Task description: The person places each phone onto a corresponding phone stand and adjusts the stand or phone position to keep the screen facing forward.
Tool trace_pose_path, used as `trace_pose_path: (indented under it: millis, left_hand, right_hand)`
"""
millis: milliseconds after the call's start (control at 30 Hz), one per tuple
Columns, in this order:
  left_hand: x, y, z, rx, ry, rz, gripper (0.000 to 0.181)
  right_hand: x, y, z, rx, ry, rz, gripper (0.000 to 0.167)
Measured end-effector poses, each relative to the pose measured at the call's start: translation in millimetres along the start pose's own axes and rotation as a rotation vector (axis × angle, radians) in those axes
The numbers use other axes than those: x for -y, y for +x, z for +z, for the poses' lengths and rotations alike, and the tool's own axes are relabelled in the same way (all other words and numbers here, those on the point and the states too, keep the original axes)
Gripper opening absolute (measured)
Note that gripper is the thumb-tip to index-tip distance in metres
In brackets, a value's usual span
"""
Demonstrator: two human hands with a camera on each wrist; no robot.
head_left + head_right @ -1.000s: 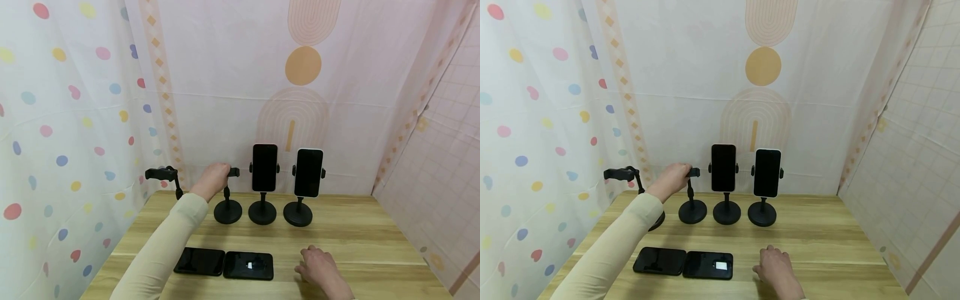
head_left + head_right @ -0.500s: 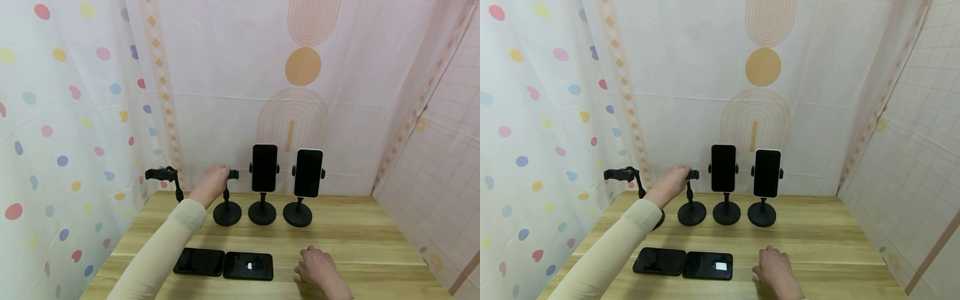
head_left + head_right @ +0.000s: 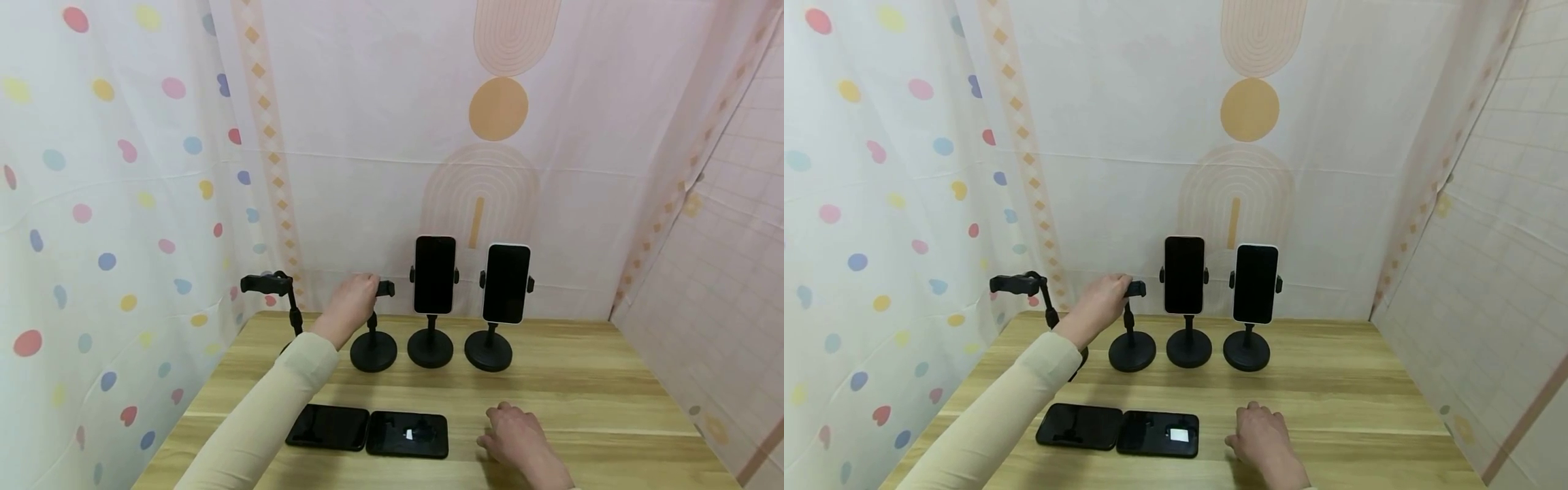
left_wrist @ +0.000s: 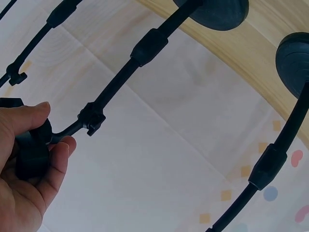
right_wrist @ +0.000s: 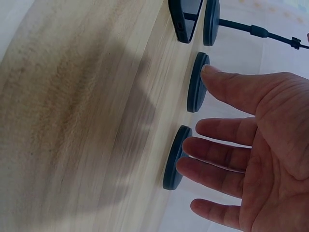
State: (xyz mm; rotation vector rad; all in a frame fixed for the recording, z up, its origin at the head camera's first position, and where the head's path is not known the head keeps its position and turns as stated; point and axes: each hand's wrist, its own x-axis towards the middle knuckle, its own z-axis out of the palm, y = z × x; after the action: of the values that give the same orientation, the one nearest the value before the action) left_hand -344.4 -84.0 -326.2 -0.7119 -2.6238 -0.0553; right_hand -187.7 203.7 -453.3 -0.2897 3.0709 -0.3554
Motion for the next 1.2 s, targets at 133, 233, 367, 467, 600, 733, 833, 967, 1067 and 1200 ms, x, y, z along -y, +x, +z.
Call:
trace_pose_path:
  millis: [133,233,367,467,600,733,833,967,1067,1200]
  left_hand:
    - [0.0,-2.0,0.3,0.003,-0.021,-0.002,0.03]
    - [0.9,-3.7,0.4,-0.004,-0.046,0.002,0.042]
    - [3.3,-7.4,-0.9,0.0,-0.091,-0.018,0.049]
    - [6.3,-11.1,-2.2,0.01,-0.105,-0.04,0.052]
    - [11.3,-16.9,-3.2,0.0,-0.104,-0.056,0.054]
    - [16.3,-21.7,-4.2,-0.023,-0.134,-0.063,0.054]
    - [20.2,-25.0,-5.5,-0.022,-0.161,-0.071,0.054]
    - [24.4,-30.1,-6.2,-0.005,-0.158,-0.097,0.055]
    - [26.5,-34.2,-5.1,0.0,-0.146,-0.118,0.055]
    - [28.0,-40.1,-2.8,0.014,-0.129,-0.153,0.053]
  right_hand:
    - [1,1.5,1,0.014,0.011,0.005,0.04]
    - [2,2.7,2,0.026,0.016,0.006,0.04]
    - [3,3.4,3,0.039,0.017,0.005,0.041]
    - [3,3.2,3,0.044,0.016,0.007,0.042]
    - [4,2.9,4,0.046,0.009,0.005,0.043]
    - [5,2.4,4,0.035,0.002,-0.005,0.042]
    - [5,2.5,4,0.036,0.002,-0.008,0.041]
    - [5,4.0,4,0.052,0.003,-0.005,0.04]
    - [5,4.9,4,0.061,0.003,-0.002,0.041]
    - [7,5.5,4,0.073,0.001,0.003,0.041]
